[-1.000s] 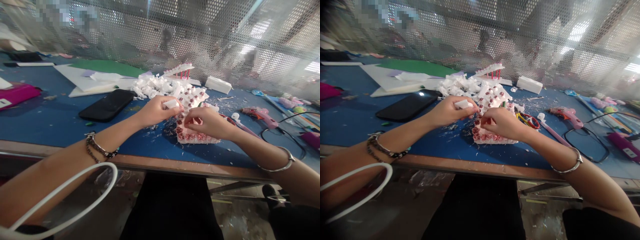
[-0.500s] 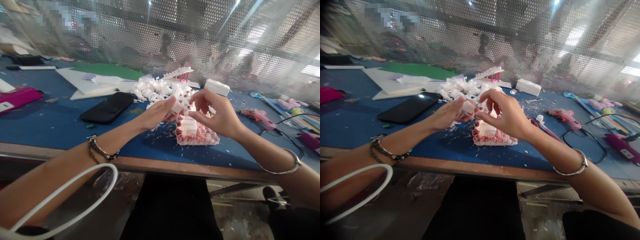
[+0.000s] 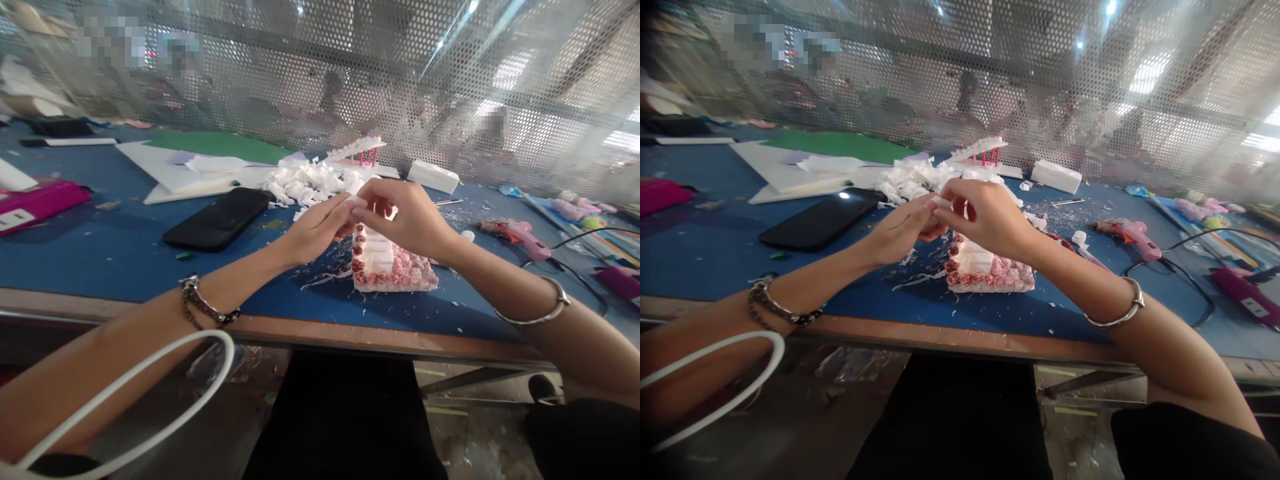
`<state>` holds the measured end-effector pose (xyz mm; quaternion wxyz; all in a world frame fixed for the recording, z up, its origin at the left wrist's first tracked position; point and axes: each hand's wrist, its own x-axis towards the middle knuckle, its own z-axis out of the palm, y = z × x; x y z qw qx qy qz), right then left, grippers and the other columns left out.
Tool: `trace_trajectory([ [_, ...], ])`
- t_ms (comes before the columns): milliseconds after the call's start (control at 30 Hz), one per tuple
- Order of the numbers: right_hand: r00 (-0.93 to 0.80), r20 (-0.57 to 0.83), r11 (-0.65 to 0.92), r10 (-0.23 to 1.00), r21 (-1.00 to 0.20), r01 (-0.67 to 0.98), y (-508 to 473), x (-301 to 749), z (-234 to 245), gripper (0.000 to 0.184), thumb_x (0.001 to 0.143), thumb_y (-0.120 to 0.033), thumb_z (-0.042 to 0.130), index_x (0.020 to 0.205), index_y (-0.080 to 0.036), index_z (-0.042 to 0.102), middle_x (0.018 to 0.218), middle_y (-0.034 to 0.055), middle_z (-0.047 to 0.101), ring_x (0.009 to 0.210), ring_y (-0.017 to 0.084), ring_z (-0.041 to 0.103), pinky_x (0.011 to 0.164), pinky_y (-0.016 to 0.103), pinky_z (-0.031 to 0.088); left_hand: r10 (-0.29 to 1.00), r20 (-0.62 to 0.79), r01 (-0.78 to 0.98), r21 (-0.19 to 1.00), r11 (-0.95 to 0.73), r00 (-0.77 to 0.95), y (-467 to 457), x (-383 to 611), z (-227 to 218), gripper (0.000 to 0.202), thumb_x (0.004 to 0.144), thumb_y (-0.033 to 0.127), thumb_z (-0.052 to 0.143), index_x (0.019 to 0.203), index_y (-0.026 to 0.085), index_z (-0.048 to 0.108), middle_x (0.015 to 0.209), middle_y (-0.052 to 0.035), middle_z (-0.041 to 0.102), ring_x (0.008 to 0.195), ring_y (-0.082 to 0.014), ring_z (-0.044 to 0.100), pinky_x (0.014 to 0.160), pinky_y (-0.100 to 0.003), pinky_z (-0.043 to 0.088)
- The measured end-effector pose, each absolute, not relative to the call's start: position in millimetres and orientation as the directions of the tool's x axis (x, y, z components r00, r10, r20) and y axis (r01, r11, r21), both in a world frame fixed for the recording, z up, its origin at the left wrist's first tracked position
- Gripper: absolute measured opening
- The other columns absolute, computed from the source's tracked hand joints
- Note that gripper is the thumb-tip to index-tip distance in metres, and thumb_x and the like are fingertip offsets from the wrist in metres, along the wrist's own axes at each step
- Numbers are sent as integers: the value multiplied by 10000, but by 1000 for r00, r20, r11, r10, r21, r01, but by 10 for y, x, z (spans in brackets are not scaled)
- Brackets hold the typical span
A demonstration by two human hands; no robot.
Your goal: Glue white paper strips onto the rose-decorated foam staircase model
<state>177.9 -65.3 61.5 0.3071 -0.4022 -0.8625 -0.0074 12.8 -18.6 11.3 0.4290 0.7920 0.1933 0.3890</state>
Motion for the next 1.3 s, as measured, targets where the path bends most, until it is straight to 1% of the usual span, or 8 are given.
trace_trajectory([
  [367, -628, 472, 648, 619, 145, 748, -641, 1768, 618, 208, 873, -234, 360, 740, -162, 504, 622, -15, 421, 552, 62, 309, 525, 234, 233, 627, 489, -56, 812, -580, 607, -178, 145, 116, 431, 834, 548, 419, 625, 172, 393, 520, 42, 307, 450, -62, 279, 425, -219, 230],
  [567, -830, 482, 717, 281, 470, 515, -889, 1734, 558, 316, 899, -119, 267, 801, -177, 562, 619, -18, 435, 544, 69, 341, 521, 247, 243, 720, 504, -126, 850, -512, 476, -47, 95, 165, 401, 867, 470, 387, 591, 192, 299, 523, 53, 256, 432, -56, 249, 403, -208, 200],
  [633, -813, 498, 772, 302, 373, 515, -946, 1797, 558, 274, 902, -150, 320, 793, -154, 571, 674, -2, 490, 588, 65, 406, 546, 229, 298, 738, 491, -119, 860, -497, 464, -9, 65, 167, 390, 882, 434, 362, 583, 193, 292, 515, 57, 243, 413, -51, 233, 395, -209, 178],
  [733, -717, 548, 830, 431, 71, 553, -943, 1968, 521, 189, 875, -192, 433, 772, -129, 578, 726, 14, 561, 653, 56, 479, 613, 194, 375, 747, 449, -72, 875, -479, 490, -8, 54, 138, 353, 891, 392, 350, 604, 186, 358, 514, 59, 237, 401, -48, 229, 395, -208, 188],
  [833, -604, 510, 772, 612, -219, 597, -888, 2113, 400, 90, 807, -186, 535, 748, -132, 577, 676, -12, 584, 609, 41, 500, 609, 172, 399, 727, 439, 9, 853, -522, 528, -58, 76, 112, 310, 887, 363, 361, 653, 171, 423, 521, 54, 265, 423, -50, 259, 418, -198, 231],
  [933, -520, 413, 661, 748, -388, 643, -843, 2152, 254, 77, 767, -191, 572, 722, -128, 578, 623, -24, 575, 556, 41, 499, 563, 172, 396, 698, 467, 86, 796, -599, 543, -106, 86, 108, 282, 885, 328, 363, 682, 155, 454, 562, 36, 344, 472, -50, 322, 457, -187, 274],
  [1100, -582, 421, 715, 696, -329, 617, -802, 2133, 137, 102, 773, -206, 581, 722, -134, 632, 713, 15, 583, 638, 69, 507, 616, 210, 404, 669, 496, 196, 703, -683, 554, -134, 65, 111, 294, 887, 337, 367, 688, 150, 479, 571, 33, 367, 495, -53, 352, 487, -185, 299],
  [1300, -731, 446, 827, 517, -41, 560, -806, 2211, 162, 253, 870, -257, 458, 768, -122, 646, 826, 83, 546, 758, 121, 485, 681, 266, 404, 667, 485, 238, 679, -695, 566, -159, 54, 124, 325, 888, 359, 356, 677, 152, 490, 566, 31, 375, 475, -56, 338, 482, -186, 304],
])
